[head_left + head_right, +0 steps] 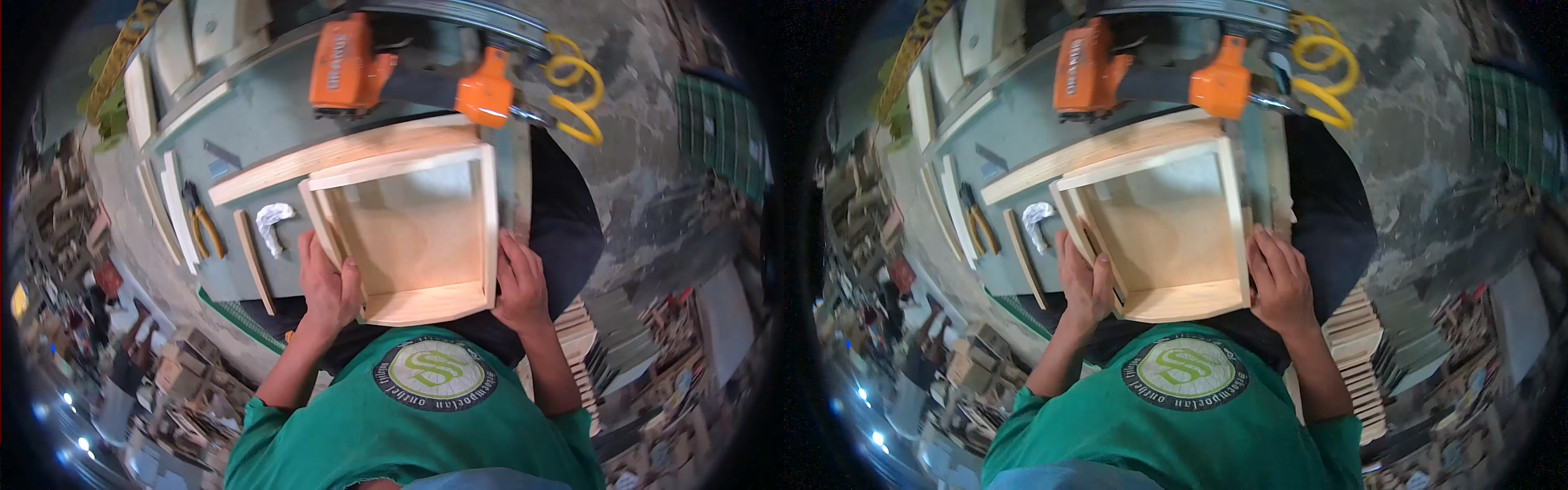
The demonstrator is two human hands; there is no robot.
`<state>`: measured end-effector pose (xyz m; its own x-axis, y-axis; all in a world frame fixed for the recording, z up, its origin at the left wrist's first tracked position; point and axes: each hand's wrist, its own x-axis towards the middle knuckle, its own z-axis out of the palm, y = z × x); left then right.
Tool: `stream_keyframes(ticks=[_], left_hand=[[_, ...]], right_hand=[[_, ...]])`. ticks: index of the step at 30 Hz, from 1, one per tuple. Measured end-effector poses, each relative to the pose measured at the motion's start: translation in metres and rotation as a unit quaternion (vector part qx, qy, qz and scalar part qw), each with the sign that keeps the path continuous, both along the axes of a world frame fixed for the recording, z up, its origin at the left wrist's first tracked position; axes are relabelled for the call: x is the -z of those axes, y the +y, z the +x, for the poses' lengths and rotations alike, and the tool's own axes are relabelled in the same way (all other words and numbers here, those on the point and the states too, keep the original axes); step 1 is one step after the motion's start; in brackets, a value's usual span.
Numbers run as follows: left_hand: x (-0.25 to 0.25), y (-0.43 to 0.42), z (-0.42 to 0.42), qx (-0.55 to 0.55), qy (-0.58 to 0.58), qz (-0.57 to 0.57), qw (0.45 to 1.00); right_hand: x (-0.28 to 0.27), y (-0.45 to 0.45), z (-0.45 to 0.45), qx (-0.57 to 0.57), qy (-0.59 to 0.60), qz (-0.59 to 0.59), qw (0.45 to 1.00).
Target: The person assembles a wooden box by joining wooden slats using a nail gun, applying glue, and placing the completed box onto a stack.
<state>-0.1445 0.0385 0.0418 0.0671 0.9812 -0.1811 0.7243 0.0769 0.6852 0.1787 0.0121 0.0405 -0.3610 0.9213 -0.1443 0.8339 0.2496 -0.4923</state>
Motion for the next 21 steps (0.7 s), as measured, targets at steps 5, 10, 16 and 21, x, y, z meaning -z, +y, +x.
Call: stream_keyframes(ticks=[5, 10, 16, 21], left_hand=[[0.001, 0.000, 0.005, -0.015, -0.003, -0.012, 1.000], [0.004, 0.000, 0.000, 0.001, 0.016, 0.007, 1.000], [0.012, 0.002, -0.004, 0.028, 0.038, 0.036, 0.998], [0.024, 0.000, -0.007, 0.033, 0.042, 0.109, 0.993]], right_hand=[[-0.001, -0.001, 0.004, 0.021, 0.029, -0.014, 0.999], [-0.003, -0.003, 0.001, 0.031, 0.062, 0.008, 0.998], [0.007, -0.007, 0.007, 0.024, 0.089, 0.030, 0.995], [-0.009, -0.004, 0.005, 0.031, 0.130, -0.020, 0.991]])
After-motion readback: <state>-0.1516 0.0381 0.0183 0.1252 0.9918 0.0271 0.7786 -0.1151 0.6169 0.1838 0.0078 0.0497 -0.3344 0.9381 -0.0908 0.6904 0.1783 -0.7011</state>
